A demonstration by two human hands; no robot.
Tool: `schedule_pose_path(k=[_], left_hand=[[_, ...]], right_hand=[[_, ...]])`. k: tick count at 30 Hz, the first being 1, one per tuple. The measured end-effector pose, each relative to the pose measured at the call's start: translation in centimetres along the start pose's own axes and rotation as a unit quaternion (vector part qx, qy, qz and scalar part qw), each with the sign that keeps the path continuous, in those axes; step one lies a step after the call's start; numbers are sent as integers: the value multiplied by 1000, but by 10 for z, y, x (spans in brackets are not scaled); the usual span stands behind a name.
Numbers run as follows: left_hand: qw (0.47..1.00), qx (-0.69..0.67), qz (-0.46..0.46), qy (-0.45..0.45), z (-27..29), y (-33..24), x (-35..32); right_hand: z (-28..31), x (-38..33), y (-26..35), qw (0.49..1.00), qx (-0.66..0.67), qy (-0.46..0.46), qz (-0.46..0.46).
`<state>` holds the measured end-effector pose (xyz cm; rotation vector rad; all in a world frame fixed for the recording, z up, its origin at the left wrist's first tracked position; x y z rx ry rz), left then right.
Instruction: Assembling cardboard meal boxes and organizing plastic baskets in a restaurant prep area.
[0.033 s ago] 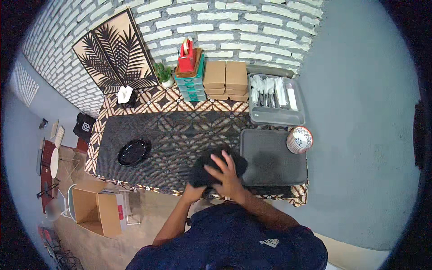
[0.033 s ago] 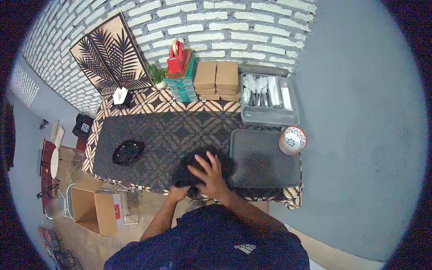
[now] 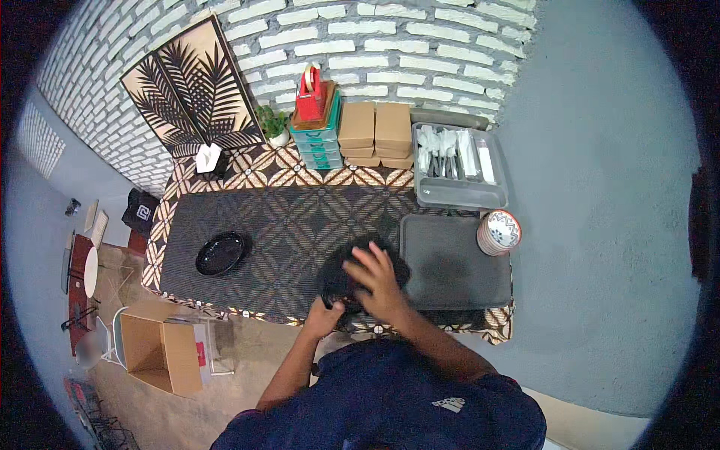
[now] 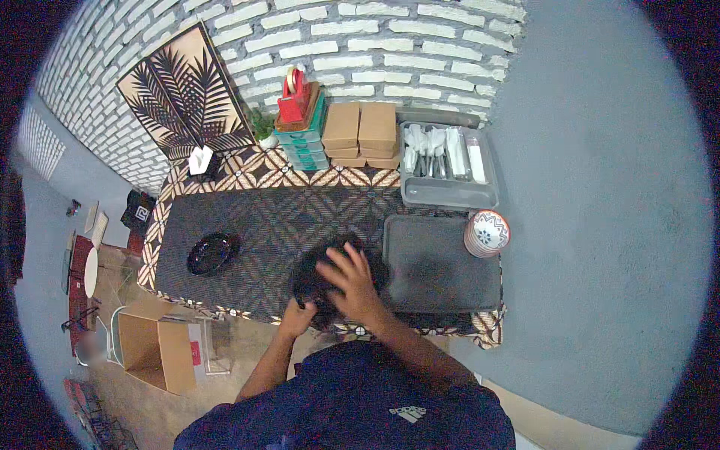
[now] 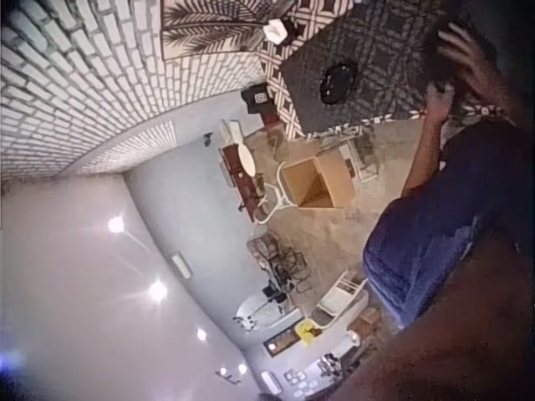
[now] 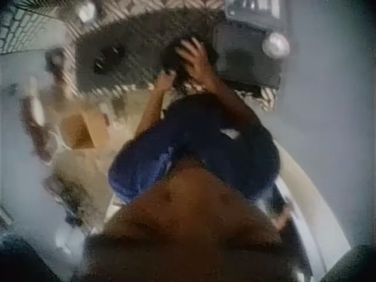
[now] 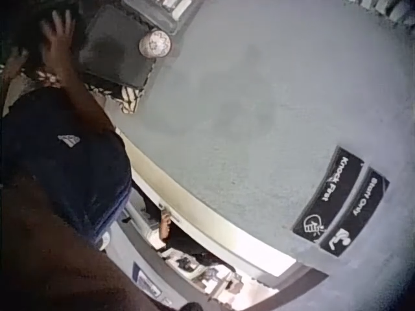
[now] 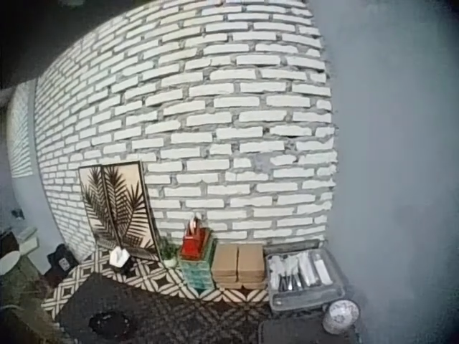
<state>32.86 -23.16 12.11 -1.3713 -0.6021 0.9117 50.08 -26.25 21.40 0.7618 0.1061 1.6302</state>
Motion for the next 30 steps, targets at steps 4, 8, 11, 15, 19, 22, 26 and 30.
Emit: schedule_pose_path(k=[4,8,11,15,19,22,26,30], left_hand=[[961,-246,64,-104,-3,-28,-3],[779,-621,31,-78,-16,1,0],[758,-650,-58,-5,-17,-13,10],[800,-600,-8,-4,-21,-64,14],[991,-123,-46,37,-33,-91,14],[970,0,-177,167,-52,-108,23],[908,213,-269,241,-65,-136,30],[795,461,-284,273,-77,-121,26]], right_hand=[[5,32,-37,971,185,-15,-153],[23,18,77,992,45,21,112],[25,26,42,994,-100,18,49],[-8,-13,-80,935,145,-95,-310],[-42,-57,-59,784,413,-172,-430],[-41,-63,-41,850,307,-103,-416],[-13,-64,-54,613,617,-171,-463],[21,-62,-72,600,582,-121,-535]])
Point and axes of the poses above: each hand's wrist, its own x-axis towards the middle knuckle, its own z-axis out of the back of the hand, y = z × x, the point moved 7 cm from there along x, towards the middle knuckle, and after that the axes turned 13 degrees about -x, right-handed, at the moved point
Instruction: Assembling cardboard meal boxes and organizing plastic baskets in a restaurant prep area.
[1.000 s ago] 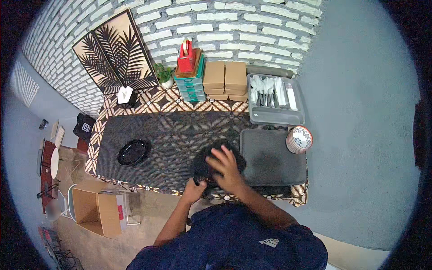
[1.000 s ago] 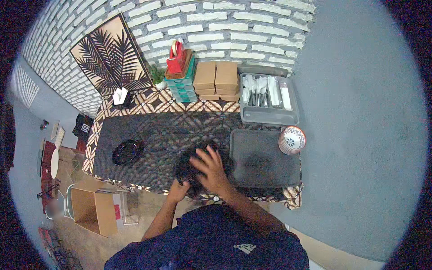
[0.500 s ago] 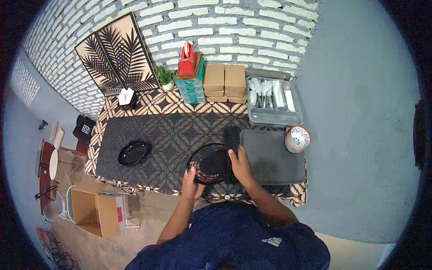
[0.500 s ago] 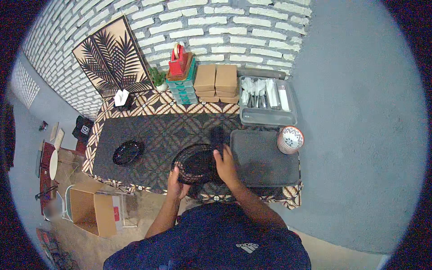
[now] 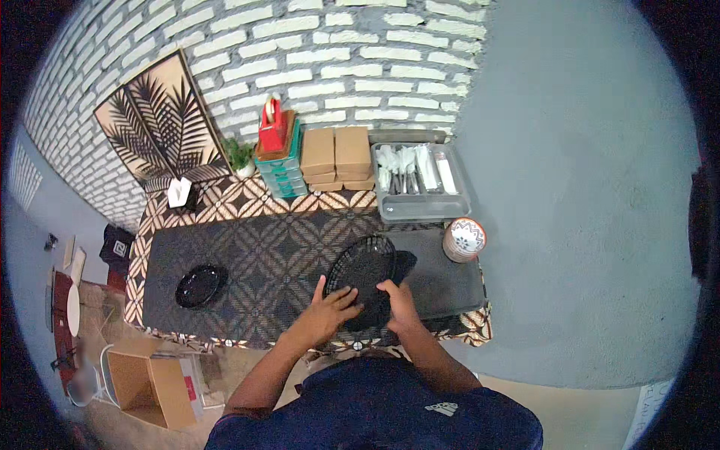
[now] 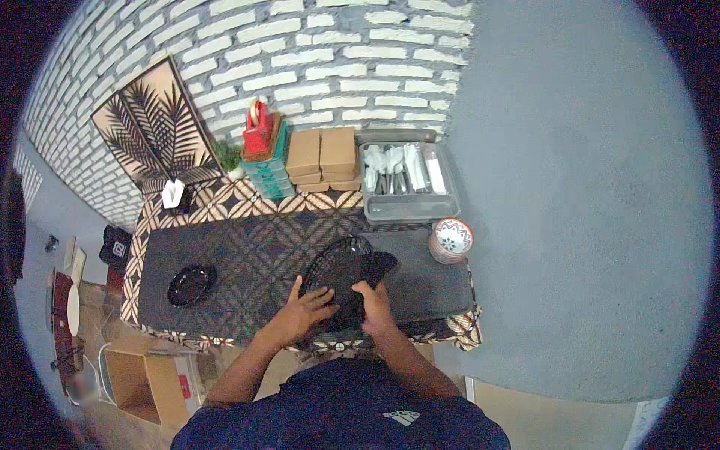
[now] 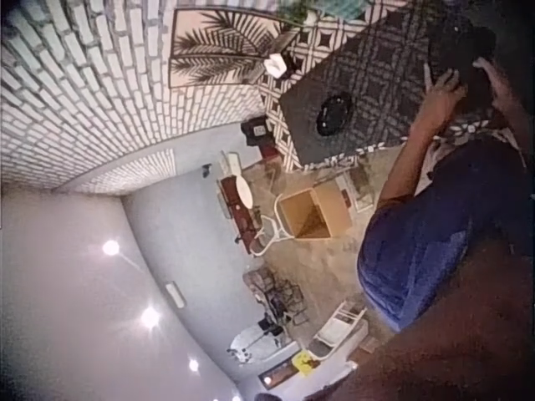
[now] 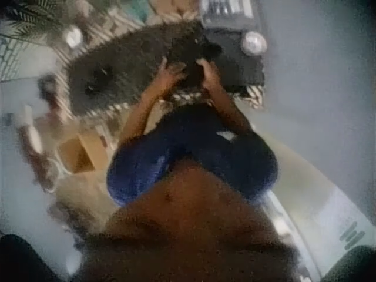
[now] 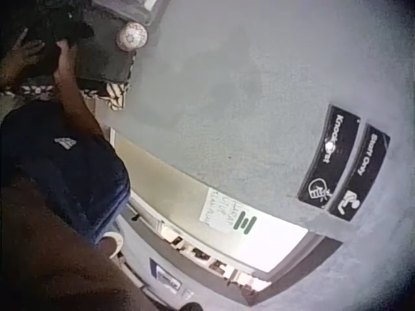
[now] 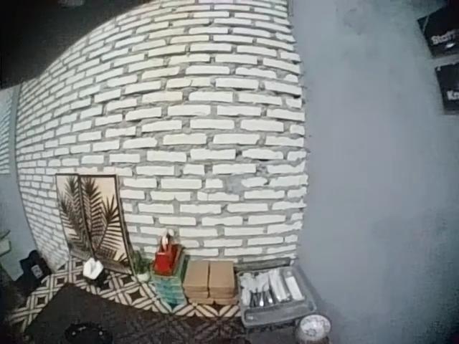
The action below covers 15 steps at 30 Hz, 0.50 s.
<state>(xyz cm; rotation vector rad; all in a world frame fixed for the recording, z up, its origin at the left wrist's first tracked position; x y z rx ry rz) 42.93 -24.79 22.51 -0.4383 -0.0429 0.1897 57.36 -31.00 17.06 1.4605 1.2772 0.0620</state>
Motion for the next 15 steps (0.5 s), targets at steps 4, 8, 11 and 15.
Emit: schedule_pose_path(k=[4,8,11,15], left_hand=[[996,15,-38,74,-27,-19,7],[973,-193,-49,-113,-4,-30,22],[837,-451,177,-253,-31,9,34],[765,-600,221,-81,-78,3,60]], right_hand=[[57,17,10,979,-135,-71,132],[88,7,17,962,-184,-93,179],[110,14,7,941,-273,-137,143],[131,48,-17,875,-405,-165,208]])
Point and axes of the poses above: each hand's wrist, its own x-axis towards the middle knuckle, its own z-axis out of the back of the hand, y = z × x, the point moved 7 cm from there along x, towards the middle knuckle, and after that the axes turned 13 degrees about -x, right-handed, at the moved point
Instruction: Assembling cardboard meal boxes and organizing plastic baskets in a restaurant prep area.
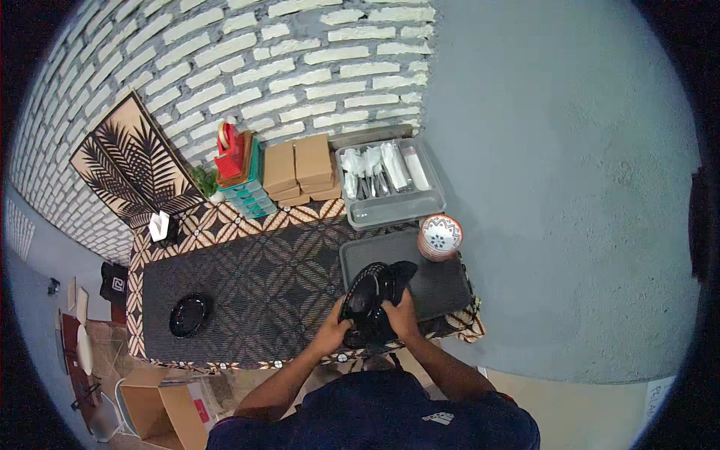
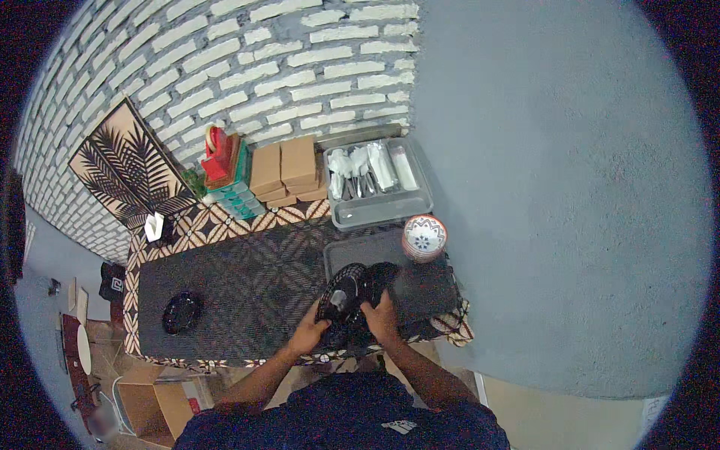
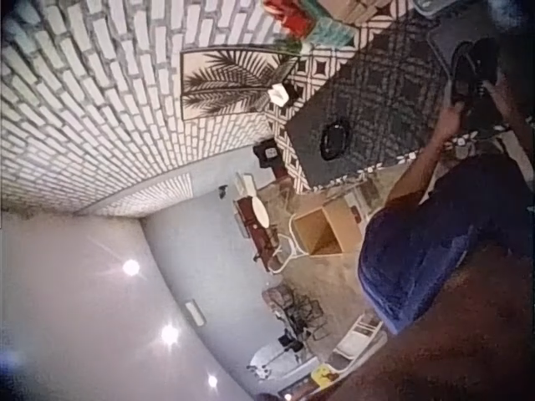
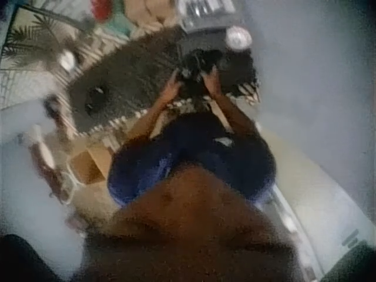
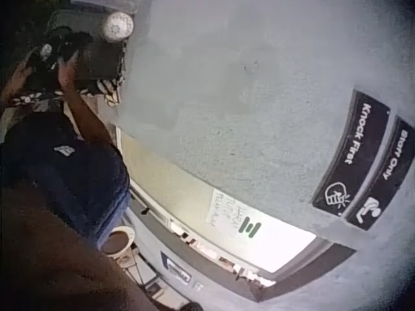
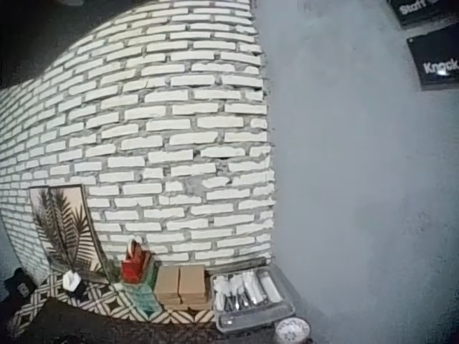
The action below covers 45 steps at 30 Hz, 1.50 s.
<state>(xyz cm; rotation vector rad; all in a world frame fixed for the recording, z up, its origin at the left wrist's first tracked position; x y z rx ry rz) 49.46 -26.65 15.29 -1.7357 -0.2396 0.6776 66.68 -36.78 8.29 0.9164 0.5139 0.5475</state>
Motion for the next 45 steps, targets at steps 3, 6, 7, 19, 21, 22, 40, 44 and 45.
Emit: schedule_pose_path(k=[3,6,7,19,21,22,40,44,45], left_hand=[[989,86,-96,-66,-3,16,3],[982,88,-93,-136,-8,19,7],[977,72,-90,-178,-2,28,13],[942,304,-138,38,46,0,147],[926,335,-161,66,33,-19,173],[908,366,-181,93,21,-26,181],[850,348,-325,-225,37,-52,186],[794,319,-408,-319,105,-65,73],[799,349,-330,-362,139,-59,46]], right_hand=[[10,-10,26,986,-130,-57,91],[15,-29,47,970,-194,-69,131],[14,-36,51,967,-206,-55,139],[24,-51,6,985,-87,107,100],[49,-39,17,989,-115,91,26],[51,-32,12,989,-117,89,29],[93,-6,-73,929,-141,338,-43],[106,-5,-34,944,-93,315,-22],[105,-1,-30,962,-20,272,7]])
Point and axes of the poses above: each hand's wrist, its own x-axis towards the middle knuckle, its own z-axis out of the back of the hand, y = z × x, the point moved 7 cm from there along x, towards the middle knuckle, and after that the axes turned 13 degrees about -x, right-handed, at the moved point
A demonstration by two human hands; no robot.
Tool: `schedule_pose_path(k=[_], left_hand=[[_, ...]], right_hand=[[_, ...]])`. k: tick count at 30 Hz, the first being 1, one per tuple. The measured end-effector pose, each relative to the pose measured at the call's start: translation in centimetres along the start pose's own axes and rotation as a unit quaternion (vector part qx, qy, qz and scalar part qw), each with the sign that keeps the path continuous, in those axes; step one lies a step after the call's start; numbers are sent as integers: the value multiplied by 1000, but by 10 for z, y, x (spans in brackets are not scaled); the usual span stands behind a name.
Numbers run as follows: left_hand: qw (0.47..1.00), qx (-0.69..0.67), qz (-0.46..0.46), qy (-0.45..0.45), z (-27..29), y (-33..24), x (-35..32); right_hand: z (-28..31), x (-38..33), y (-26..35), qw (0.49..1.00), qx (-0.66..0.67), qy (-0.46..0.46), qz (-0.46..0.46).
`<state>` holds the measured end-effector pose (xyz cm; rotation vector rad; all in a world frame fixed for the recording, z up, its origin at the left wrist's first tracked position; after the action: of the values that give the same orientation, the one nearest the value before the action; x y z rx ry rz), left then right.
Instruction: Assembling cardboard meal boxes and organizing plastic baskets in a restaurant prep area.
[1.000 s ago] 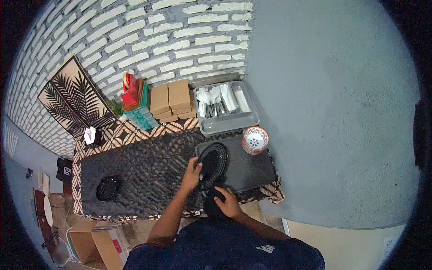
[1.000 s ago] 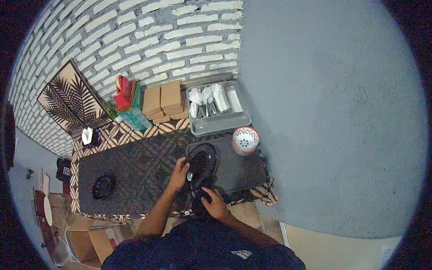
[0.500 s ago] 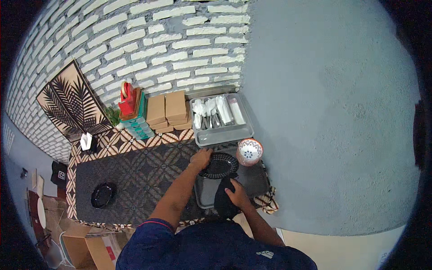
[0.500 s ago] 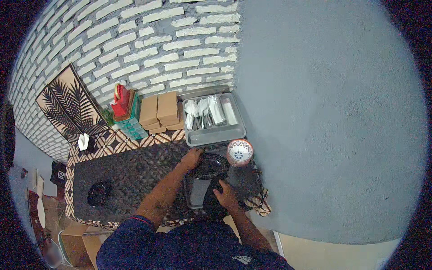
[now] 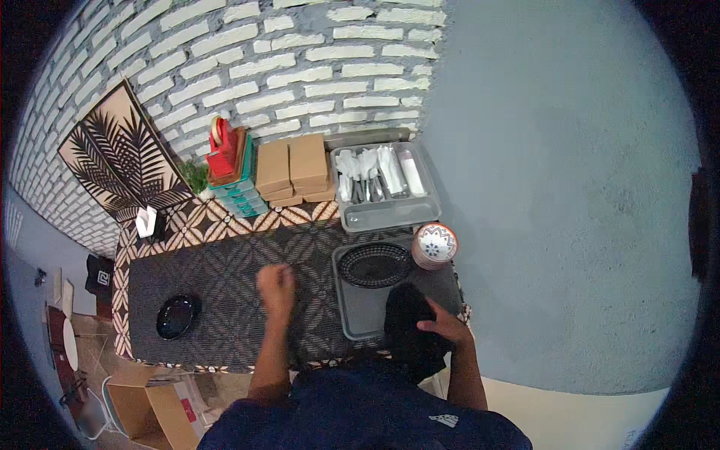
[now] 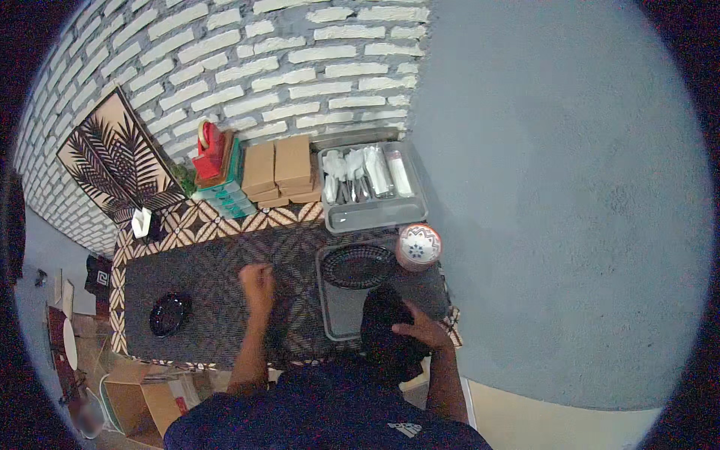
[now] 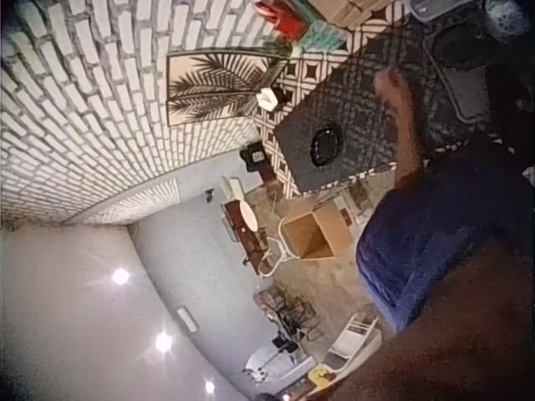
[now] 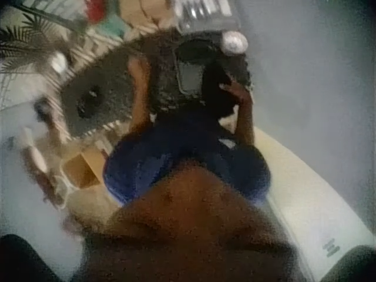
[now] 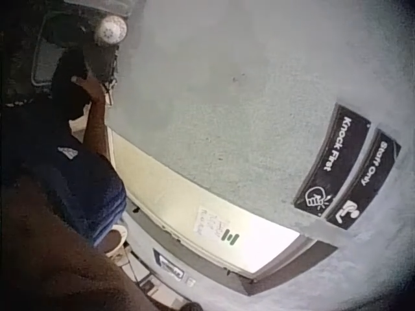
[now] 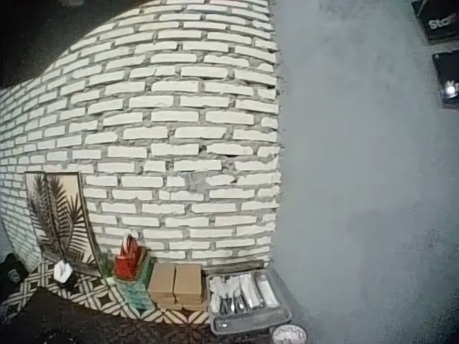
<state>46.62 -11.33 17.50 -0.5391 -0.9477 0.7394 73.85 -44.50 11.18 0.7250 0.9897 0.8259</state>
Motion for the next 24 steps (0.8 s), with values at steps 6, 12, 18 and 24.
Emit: schedule_pose_path(k=[6,12,18,24], left_hand=[[944,310,113,-5,214,172,-92],[949,248,177,78,262,225,-115],[974,195,100,56,271,178,-99],[993,97,-39,45,248,77,-92]], right_hand=[[-67,36,58,991,121,33,-41],[-158,60,97,988,129,79,-36],[-210,53,149,984,144,79,-64],[-255,81,141,946,314,14,-81]])
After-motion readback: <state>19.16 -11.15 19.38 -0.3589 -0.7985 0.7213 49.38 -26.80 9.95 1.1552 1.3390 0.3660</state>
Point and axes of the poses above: each hand's wrist, its own x-axis towards the middle knuckle, its own z-axis out of the back of the hand, y = z × x, the point moved 7 cm from there along x, towards the middle knuckle, and after that the axes turned 13 degrees about -x, right-handed, at the moved point
